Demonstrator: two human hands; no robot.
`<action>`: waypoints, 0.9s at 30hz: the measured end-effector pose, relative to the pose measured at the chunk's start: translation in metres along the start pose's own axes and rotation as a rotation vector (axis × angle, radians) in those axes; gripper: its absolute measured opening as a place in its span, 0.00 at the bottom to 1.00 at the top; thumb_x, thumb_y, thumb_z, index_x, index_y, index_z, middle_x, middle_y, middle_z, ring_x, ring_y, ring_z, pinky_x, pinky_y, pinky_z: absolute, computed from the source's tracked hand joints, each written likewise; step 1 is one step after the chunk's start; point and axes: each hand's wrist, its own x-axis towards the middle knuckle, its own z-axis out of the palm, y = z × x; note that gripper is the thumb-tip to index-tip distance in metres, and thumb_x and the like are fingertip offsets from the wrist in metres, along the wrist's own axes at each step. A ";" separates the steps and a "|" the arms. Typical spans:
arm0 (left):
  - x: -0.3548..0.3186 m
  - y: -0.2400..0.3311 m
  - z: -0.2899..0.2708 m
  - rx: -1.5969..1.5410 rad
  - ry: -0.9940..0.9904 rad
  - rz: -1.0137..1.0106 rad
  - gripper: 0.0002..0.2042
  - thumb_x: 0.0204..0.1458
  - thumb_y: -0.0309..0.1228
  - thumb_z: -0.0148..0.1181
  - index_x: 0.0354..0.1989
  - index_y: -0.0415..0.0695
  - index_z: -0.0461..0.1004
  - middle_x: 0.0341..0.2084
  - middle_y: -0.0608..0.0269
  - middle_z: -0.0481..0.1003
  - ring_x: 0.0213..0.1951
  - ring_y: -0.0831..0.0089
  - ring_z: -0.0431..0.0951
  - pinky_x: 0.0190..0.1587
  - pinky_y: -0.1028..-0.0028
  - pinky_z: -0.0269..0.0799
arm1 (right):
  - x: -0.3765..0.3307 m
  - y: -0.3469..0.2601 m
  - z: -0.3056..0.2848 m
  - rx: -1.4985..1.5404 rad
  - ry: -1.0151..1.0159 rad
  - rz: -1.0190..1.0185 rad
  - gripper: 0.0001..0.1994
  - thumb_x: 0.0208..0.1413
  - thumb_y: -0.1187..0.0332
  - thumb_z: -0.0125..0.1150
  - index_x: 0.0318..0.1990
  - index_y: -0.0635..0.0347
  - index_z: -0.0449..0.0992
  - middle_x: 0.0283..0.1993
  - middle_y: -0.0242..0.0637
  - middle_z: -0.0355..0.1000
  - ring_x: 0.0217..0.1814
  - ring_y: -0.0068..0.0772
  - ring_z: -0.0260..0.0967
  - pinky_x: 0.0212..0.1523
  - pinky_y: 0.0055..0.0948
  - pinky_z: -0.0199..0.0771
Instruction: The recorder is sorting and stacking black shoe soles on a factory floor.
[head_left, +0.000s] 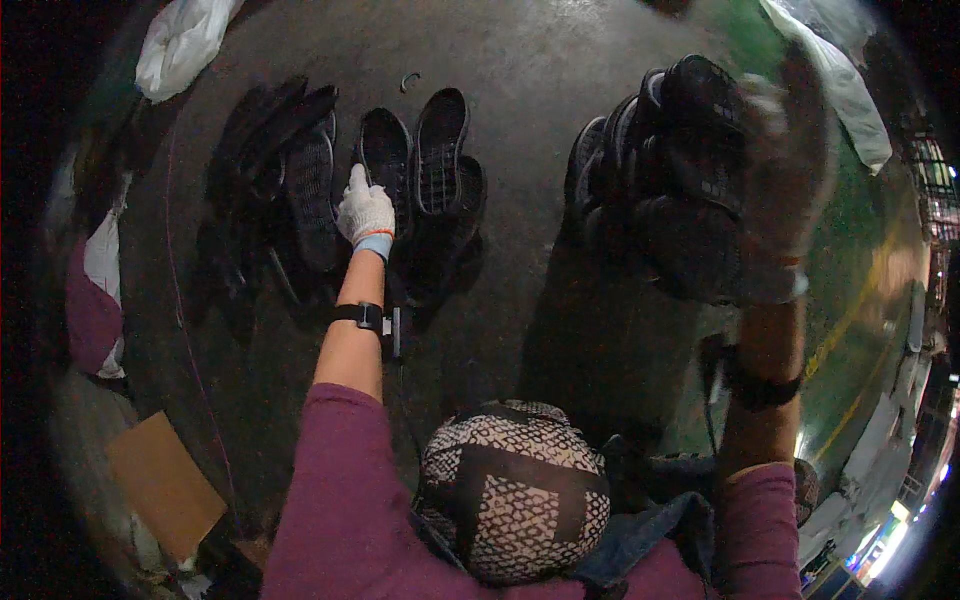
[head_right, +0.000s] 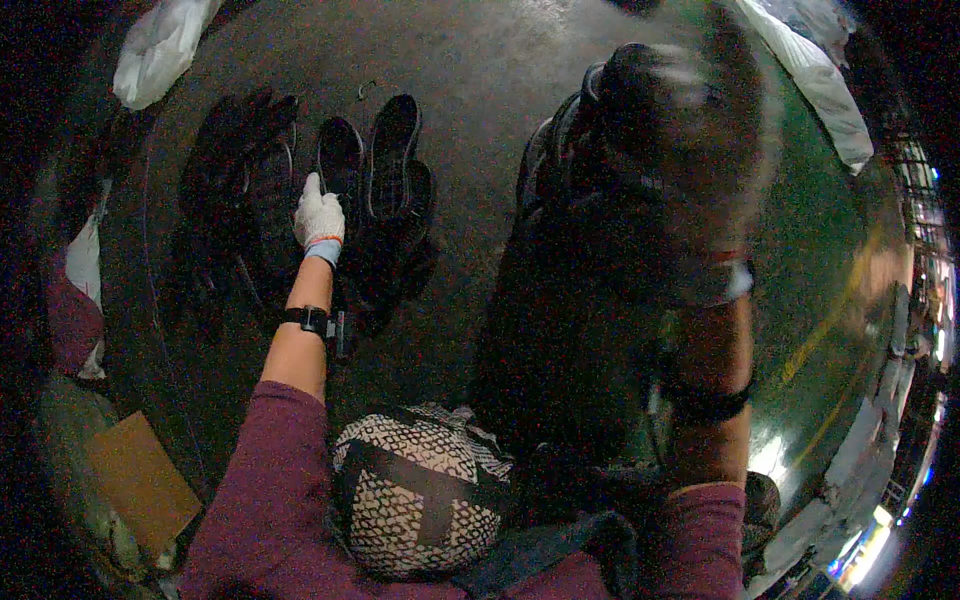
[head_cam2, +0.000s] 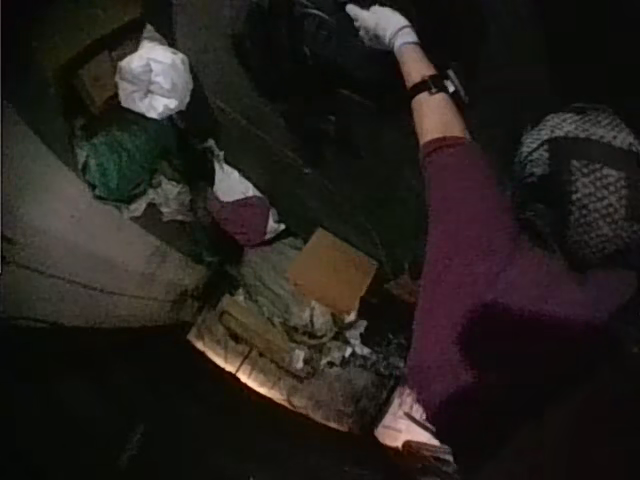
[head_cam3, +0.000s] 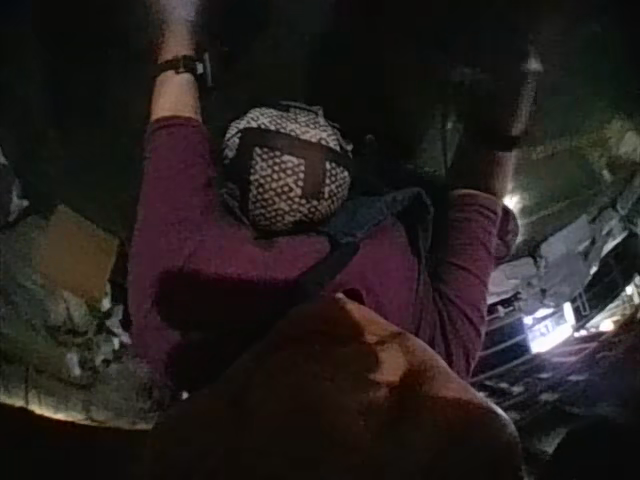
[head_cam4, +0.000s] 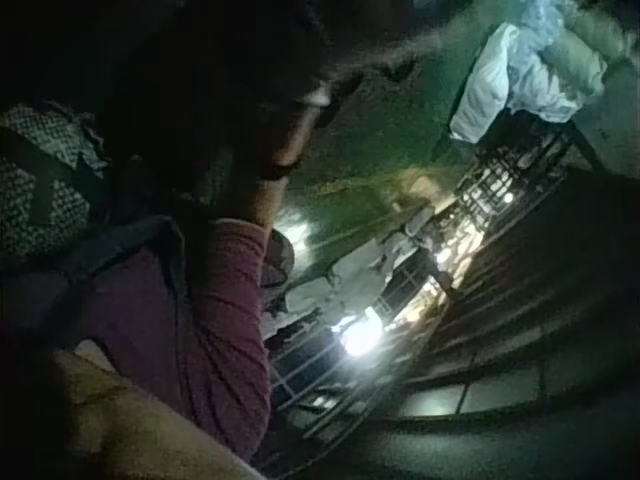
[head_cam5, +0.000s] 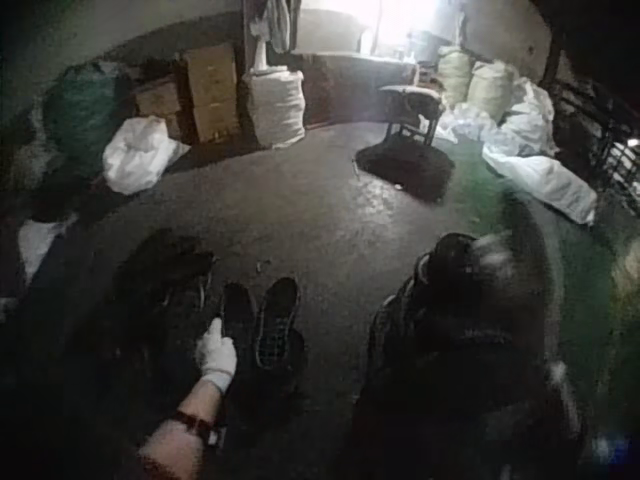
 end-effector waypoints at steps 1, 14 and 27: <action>0.004 0.011 0.004 -0.111 0.057 0.051 0.24 0.60 0.37 0.54 0.66 0.57 0.68 0.51 0.40 0.78 0.52 0.42 0.79 0.55 0.48 0.73 | 0.004 -0.017 0.011 -0.131 -0.023 -0.065 0.29 0.61 0.74 0.65 0.69 0.68 0.66 0.69 0.45 0.68 0.69 0.37 0.67 0.69 0.34 0.67; -0.048 0.123 -0.021 -0.343 -0.012 0.223 0.30 0.61 0.41 0.60 0.68 0.38 0.64 0.59 0.40 0.72 0.57 0.46 0.77 0.59 0.56 0.73 | -0.088 0.065 0.150 0.948 -0.257 0.901 0.27 0.55 0.79 0.61 0.65 0.64 0.69 0.54 0.38 0.77 0.51 0.36 0.76 0.55 0.35 0.77; -0.045 0.147 0.008 -1.369 -0.581 -0.108 0.20 0.49 0.24 0.66 0.50 0.32 0.72 0.38 0.58 0.79 0.37 0.68 0.81 0.41 0.67 0.78 | -0.066 0.016 0.041 1.624 -0.140 0.894 0.34 0.66 0.52 0.58 0.75 0.56 0.59 0.65 0.48 0.71 0.58 0.46 0.77 0.57 0.43 0.79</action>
